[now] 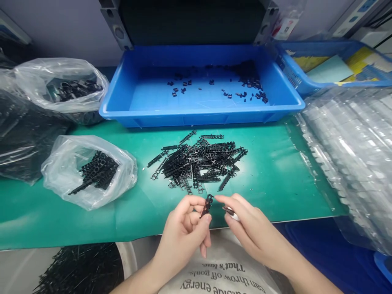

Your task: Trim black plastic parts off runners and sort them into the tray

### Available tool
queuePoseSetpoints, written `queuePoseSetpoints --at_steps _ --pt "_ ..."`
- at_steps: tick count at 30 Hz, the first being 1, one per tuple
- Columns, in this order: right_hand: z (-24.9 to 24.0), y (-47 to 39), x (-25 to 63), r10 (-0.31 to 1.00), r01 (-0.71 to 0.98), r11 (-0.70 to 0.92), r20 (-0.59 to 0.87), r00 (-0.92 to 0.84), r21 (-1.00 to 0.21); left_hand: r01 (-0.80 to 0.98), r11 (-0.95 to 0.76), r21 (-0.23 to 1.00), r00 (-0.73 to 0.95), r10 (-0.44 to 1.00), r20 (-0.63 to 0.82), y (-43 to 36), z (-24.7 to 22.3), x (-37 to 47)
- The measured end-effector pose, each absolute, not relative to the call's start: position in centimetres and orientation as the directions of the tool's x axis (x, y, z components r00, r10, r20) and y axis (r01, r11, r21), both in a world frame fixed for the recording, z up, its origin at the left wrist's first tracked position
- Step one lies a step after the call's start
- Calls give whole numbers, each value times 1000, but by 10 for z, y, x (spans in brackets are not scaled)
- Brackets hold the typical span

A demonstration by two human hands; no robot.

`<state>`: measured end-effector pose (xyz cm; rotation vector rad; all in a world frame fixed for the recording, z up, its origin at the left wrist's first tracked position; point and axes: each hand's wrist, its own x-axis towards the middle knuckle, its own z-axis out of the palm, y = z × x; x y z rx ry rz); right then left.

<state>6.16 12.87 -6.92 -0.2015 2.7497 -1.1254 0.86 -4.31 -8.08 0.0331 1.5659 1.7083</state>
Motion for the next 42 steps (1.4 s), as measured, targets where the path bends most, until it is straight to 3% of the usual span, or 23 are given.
queuePoseSetpoints --at_steps 7,11,18,26,42 --pt "-71 120 60 -48 58 640 -116 -992 -766 -529 94 843 -679 549 -487 -42 -79 7" --pt "-72 117 57 -76 31 658 -107 -991 -752 -541 88 837 -673 551 -493 -43 -79 5" --pt "-74 109 60 -137 -102 796 -14 -990 -596 -551 83 830 -653 576 -491 -45 -79 6" --pt "-75 102 61 -177 -171 848 37 -984 -501 -548 94 831 -648 582 -492 -46 -79 5" --pt "-82 91 64 -81 -148 875 163 -983 -461 -555 93 827 -645 579 -498 -48 -88 8"
